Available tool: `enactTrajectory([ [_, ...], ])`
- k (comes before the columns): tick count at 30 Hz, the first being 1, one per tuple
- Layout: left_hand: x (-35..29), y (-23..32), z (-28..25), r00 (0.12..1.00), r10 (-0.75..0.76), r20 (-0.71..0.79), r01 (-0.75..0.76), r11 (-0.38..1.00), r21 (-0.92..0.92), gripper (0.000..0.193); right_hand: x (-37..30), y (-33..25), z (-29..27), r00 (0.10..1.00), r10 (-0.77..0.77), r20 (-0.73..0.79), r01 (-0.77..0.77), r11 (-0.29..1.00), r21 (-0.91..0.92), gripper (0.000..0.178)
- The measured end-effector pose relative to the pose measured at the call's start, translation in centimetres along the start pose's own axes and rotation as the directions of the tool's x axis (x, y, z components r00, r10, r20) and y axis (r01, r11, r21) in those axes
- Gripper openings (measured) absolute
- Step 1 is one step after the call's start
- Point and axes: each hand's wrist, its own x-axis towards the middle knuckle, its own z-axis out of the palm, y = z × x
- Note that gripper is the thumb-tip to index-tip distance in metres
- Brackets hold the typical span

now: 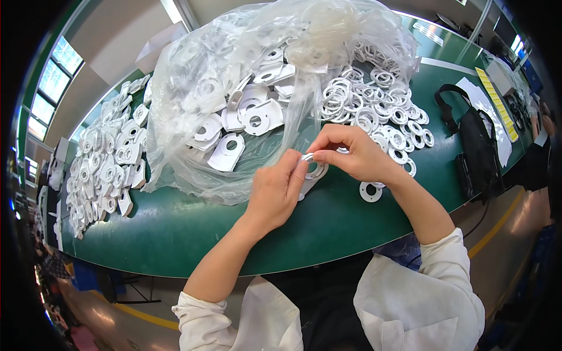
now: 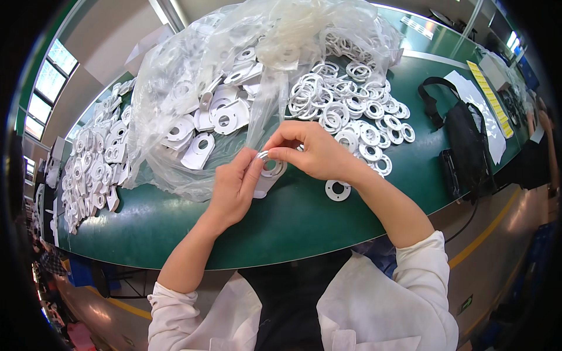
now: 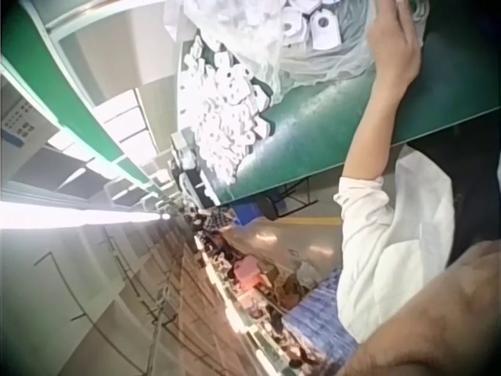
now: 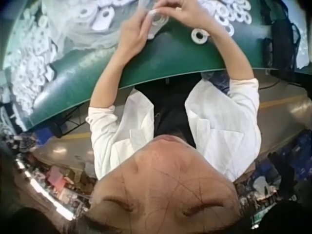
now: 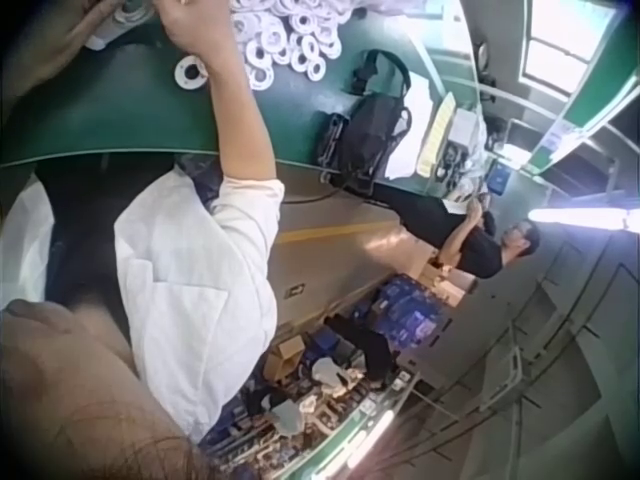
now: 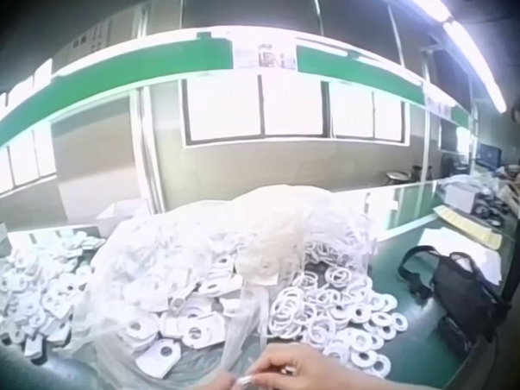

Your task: Assembling small white plastic components on a production line by fitting rings onto base parts.

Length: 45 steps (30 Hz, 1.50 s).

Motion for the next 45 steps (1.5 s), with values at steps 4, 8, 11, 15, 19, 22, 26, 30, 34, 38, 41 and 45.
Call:
enactTrajectory([
  [4, 0.2, -0.1, -0.4, 0.996, 0.072, -0.05, -0.067, 0.993, 0.094, 0.019, -0.1, -0.4, 0.7, 1.0, -0.019, -0.012, 0.019, 0.999, -0.051, 0.01],
  [8, 0.3, 0.1, -0.6, 0.999, 0.044, -0.033, -0.041, 0.996, 0.074, 0.023, -0.1, -1.0, 1.1, 0.998, -0.052, -0.021, 0.046, 0.971, -0.236, 0.013],
  [11, 0.3, -0.3, -0.7, 0.998, 0.056, -0.014, -0.054, 0.995, 0.089, 0.026, -0.2, -0.6, 1.3, 0.994, -0.104, -0.019, 0.092, 0.941, -0.326, 0.014],
  [15, 0.3, -0.4, -0.8, 0.998, 0.055, 0.029, -0.058, 0.994, 0.091, 0.026, -0.1, -0.5, 1.5, 0.99, -0.137, -0.02, 0.121, 0.925, -0.359, 0.014],
  [19, 0.2, -0.2, -0.4, 0.993, 0.114, -0.03, -0.112, 0.991, 0.069, 0.028, -0.2, -0.5, 1.7, 0.991, -0.122, -0.045, 0.106, 0.959, -0.263, 0.015],
  [22, -0.1, 0.0, -0.1, 0.987, 0.143, -0.07, -0.129, 0.975, 0.182, 0.031, -0.3, -0.6, 1.9, 0.991, -0.134, -0.03, 0.118, 0.944, -0.308, 0.015],
  [26, -0.2, -0.3, 0.0, 0.989, 0.13, -0.069, -0.116, 0.976, 0.183, 0.032, -0.2, -0.6, 1.9, 0.996, -0.09, -0.025, 0.08, 0.959, -0.272, 0.015],
  [30, 0.0, -0.8, -0.2, 0.993, 0.091, -0.07, -0.082, 0.988, 0.128, 0.034, -0.2, 0.0, 2.1, 0.999, -0.024, -0.027, 0.02, 0.988, -0.154, 0.015],
  [34, 0.6, -0.7, -0.2, 0.99, -0.136, -0.024, 0.134, 0.987, -0.089, 0.035, 0.2, -0.3, 2.4, 0.997, 0.007, -0.083, -0.017, 0.993, -0.114, 0.016],
  [38, 1.0, -1.9, 0.0, 0.953, -0.283, -0.109, 0.2, 0.856, -0.477, 0.028, 0.6, 0.8, 2.4, 0.963, 0.115, -0.242, -0.05, 0.964, 0.262, 0.028],
  [41, 0.9, -1.3, -0.1, 0.943, -0.313, 0.116, 0.305, 0.667, -0.68, 0.029, 0.4, 1.4, 2.1, 0.968, 0.179, -0.178, -0.14, 0.967, 0.212, 0.027],
  [45, 0.3, -1.0, 0.8, 0.985, -0.122, 0.119, 0.168, 0.815, -0.555, 0.031, 0.3, 1.6, 1.9, 0.965, 0.12, -0.231, -0.084, 0.983, 0.161, 0.026],
])
